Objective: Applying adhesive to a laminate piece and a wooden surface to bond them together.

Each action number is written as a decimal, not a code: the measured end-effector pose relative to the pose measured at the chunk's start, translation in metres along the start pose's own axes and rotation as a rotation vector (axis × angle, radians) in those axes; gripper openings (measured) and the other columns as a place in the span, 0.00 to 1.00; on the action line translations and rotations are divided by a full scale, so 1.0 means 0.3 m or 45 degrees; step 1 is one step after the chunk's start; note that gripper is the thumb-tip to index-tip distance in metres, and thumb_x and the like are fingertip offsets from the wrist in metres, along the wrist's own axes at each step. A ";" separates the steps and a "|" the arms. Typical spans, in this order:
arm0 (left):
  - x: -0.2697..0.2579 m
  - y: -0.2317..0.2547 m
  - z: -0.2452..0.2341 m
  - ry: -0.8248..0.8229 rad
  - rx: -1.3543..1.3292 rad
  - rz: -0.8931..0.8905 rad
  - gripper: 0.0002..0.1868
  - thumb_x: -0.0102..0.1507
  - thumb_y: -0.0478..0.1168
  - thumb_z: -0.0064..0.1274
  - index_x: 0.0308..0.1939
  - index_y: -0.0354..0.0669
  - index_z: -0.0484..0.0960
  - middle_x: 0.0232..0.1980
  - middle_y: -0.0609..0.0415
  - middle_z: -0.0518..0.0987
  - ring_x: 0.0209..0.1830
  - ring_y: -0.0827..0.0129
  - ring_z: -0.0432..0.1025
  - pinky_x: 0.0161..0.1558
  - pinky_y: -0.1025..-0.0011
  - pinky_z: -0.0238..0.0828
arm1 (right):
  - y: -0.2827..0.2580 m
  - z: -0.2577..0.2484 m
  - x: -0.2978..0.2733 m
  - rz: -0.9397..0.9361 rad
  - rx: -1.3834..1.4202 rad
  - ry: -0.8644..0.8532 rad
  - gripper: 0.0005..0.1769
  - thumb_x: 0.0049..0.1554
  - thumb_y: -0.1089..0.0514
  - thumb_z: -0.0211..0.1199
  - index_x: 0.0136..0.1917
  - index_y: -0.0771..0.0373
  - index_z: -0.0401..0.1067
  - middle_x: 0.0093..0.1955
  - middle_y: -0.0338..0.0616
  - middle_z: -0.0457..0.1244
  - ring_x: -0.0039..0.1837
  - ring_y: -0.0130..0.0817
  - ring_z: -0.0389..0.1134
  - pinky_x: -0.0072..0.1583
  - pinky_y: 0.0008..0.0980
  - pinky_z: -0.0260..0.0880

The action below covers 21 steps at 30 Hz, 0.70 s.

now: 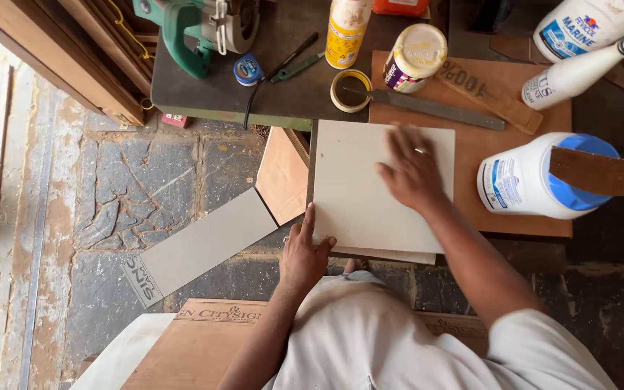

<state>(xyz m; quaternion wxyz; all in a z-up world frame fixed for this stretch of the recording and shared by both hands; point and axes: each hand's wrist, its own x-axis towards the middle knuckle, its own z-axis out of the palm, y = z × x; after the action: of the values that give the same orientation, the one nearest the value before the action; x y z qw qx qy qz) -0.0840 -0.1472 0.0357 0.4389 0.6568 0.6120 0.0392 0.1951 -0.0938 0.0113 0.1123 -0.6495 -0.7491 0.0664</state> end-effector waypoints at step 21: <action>0.572 0.348 -0.072 0.204 0.727 0.403 0.44 0.70 0.61 0.35 0.79 0.33 0.46 0.84 0.40 0.39 0.84 0.47 0.28 0.79 0.52 0.24 | 0.010 -0.030 -0.094 0.204 -0.112 -0.010 0.36 0.64 0.40 0.53 0.78 0.60 0.60 0.83 0.52 0.48 0.82 0.62 0.47 0.75 0.66 0.46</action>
<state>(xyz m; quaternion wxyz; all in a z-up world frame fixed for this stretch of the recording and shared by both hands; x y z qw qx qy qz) 0.0262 0.0220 0.0309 0.1760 0.8349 0.5213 -0.0146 0.2040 -0.1216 0.0170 0.0751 -0.7113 -0.6974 0.0446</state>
